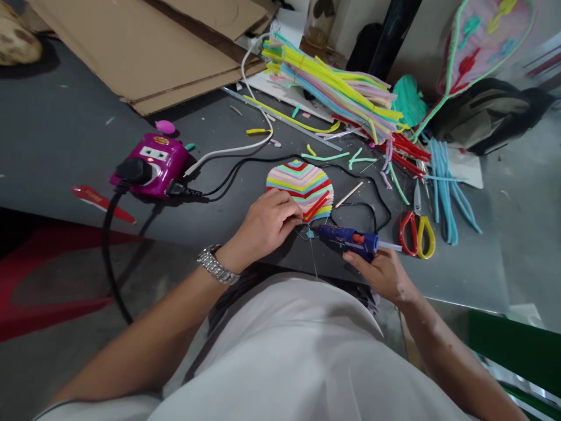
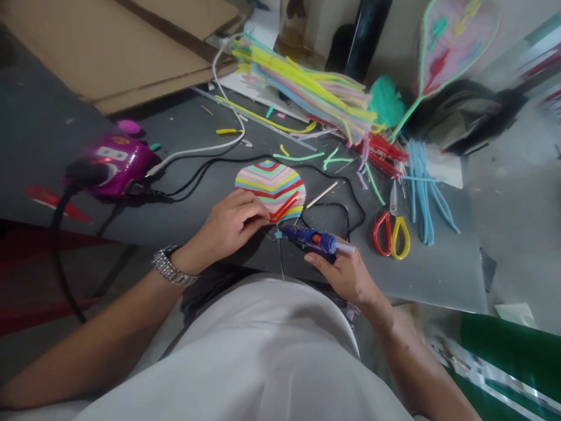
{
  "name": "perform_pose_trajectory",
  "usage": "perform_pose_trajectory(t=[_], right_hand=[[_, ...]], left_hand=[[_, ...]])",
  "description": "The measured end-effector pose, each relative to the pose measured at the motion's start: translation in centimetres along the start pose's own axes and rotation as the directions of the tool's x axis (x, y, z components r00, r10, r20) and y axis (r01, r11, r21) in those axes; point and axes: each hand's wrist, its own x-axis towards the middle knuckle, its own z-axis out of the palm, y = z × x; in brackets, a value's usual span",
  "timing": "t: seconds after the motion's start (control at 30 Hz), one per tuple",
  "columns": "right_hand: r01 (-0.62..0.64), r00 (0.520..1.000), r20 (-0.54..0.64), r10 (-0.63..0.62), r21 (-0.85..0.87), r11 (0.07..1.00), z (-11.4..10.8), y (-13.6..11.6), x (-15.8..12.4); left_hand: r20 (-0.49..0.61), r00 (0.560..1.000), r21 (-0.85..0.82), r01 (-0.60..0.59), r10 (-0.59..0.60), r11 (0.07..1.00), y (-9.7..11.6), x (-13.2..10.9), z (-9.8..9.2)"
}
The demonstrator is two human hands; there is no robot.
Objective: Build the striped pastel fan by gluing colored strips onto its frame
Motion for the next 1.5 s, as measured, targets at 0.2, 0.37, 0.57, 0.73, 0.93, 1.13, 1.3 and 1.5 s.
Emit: perform_pose_trajectory(t=[0.2,0.37,0.57,0.73,0.93,1.13,1.3,1.5], right_hand=[[-0.008,1.000,0.009,0.008,-0.009,1.000,0.0,0.2,-0.2],[-0.009,1.000,0.010,0.009,-0.008,1.000,-0.1,0.1,-0.3],[-0.011,1.000,0.009,0.011,-0.012,1.000,-0.1,0.2,-0.3],[-0.051,0.999,0.000,0.051,0.024,0.998,0.0,0.2,-0.1],[-0.210,0.976,0.010,0.217,0.292,0.933,0.1,0.9,-0.9],[0.039,0.883,-0.314,0.349,0.791,0.611,-0.5,1.2,-2.2],[0.217,0.633,-0.447,0.632,0.886,0.409,-3.3,4.0,-4.7],[0.305,0.418,-0.473,0.775,0.877,0.371,-6.2,9.3,-8.2]], left_hand=[[-0.003,1.000,-0.008,0.013,-0.013,1.000,0.1,0.0,0.0],[-0.005,1.000,-0.019,0.015,-0.015,1.000,0.2,0.0,-0.1],[0.003,1.000,-0.022,0.021,-0.021,1.000,0.2,0.0,-0.1],[0.002,1.000,-0.016,0.025,-0.025,1.000,0.1,0.0,0.0],[-0.003,1.000,0.028,0.003,-0.003,1.000,0.3,0.1,-0.1],[-0.037,0.999,0.008,-0.022,0.022,1.000,0.3,0.0,-0.2],[-0.045,0.998,-0.001,-0.033,0.033,0.999,0.2,0.1,-0.1],[-0.059,0.998,0.015,-0.031,0.031,0.999,-0.1,-0.1,0.1]])
